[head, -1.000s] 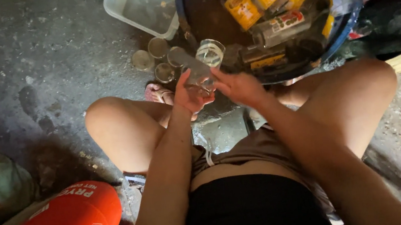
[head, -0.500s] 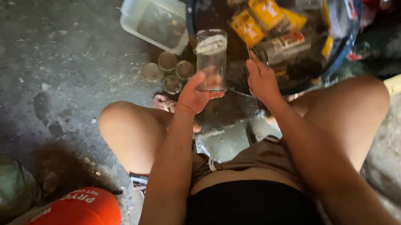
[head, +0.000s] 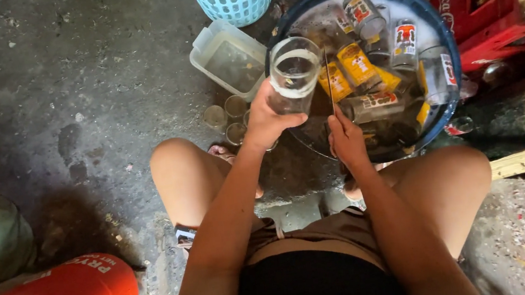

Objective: The person sits on the floor and uses a knife to scrape labels off glass jars. They repeatedly dip the jars into a bucket of water, scrape the sides, and place them back into the bucket.

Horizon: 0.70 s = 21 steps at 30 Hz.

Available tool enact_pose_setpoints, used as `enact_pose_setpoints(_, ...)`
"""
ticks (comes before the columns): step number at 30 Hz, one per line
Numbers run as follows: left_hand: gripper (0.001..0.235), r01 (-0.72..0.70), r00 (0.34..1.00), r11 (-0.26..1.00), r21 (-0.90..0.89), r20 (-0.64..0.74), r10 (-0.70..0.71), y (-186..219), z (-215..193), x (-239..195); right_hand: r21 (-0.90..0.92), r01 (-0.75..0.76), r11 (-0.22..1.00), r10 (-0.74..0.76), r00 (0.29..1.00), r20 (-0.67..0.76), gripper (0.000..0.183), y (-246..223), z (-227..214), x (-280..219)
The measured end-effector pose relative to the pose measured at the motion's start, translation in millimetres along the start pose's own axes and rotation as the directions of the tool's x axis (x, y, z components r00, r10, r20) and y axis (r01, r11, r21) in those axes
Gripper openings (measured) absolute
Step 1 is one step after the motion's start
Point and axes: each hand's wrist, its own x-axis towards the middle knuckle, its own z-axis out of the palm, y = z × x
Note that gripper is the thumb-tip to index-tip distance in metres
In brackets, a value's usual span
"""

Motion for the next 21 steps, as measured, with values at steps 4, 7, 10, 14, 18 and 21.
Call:
enact_pose_setpoints(4, 0.101, -0.125, 0.992, 0.979, 0.159, 0.042, 0.12, 27.1, 14.9, -4.5, 0.02, 0.014, 1.0, -0.014, 1.0, 0.003, 0.044, -0.9, 0.4, -2.9)
enact_pose_setpoints(7, 0.099, -0.125, 0.992, 0.967, 0.221, 0.058, 0.115, 31.8, 18.8, -5.8, -0.001, 0.029, 1.0, -0.029, 1.0, 0.0, 0.045, -9.4, -0.6, -5.5)
enact_pose_setpoints(10, 0.098, -0.153, 0.988, 0.94, 0.306, 0.077, 0.136, 34.3, 24.9, -6.7, -0.027, 0.028, 0.999, -0.028, 1.0, -0.013, 0.046, -17.5, -0.6, -7.4)
enact_pose_setpoints(14, 0.097, -0.203, 0.979, 0.878, 0.434, 0.095, 0.179, 34.4, 33.9, -7.4, 0.0, -0.01, 1.0, 0.01, 1.0, -0.019, 0.047, -12.8, -1.6, -4.2)
enact_pose_setpoints(18, 0.101, -0.102, 0.994, 0.881, 0.461, 0.014, 0.108, 3.5, 21.0, -7.0, -0.098, 0.015, 0.995, -0.019, 0.999, -0.036, 0.037, 2.6, -37.0, 32.7)
enact_pose_setpoints(21, 0.086, 0.287, 0.958, 0.847, 0.448, -0.141, -0.25, 14.3, 24.4, -6.5, -0.373, 0.375, 0.849, -0.419, 0.907, -0.042, 0.023, -110.2, -70.1, 32.1)
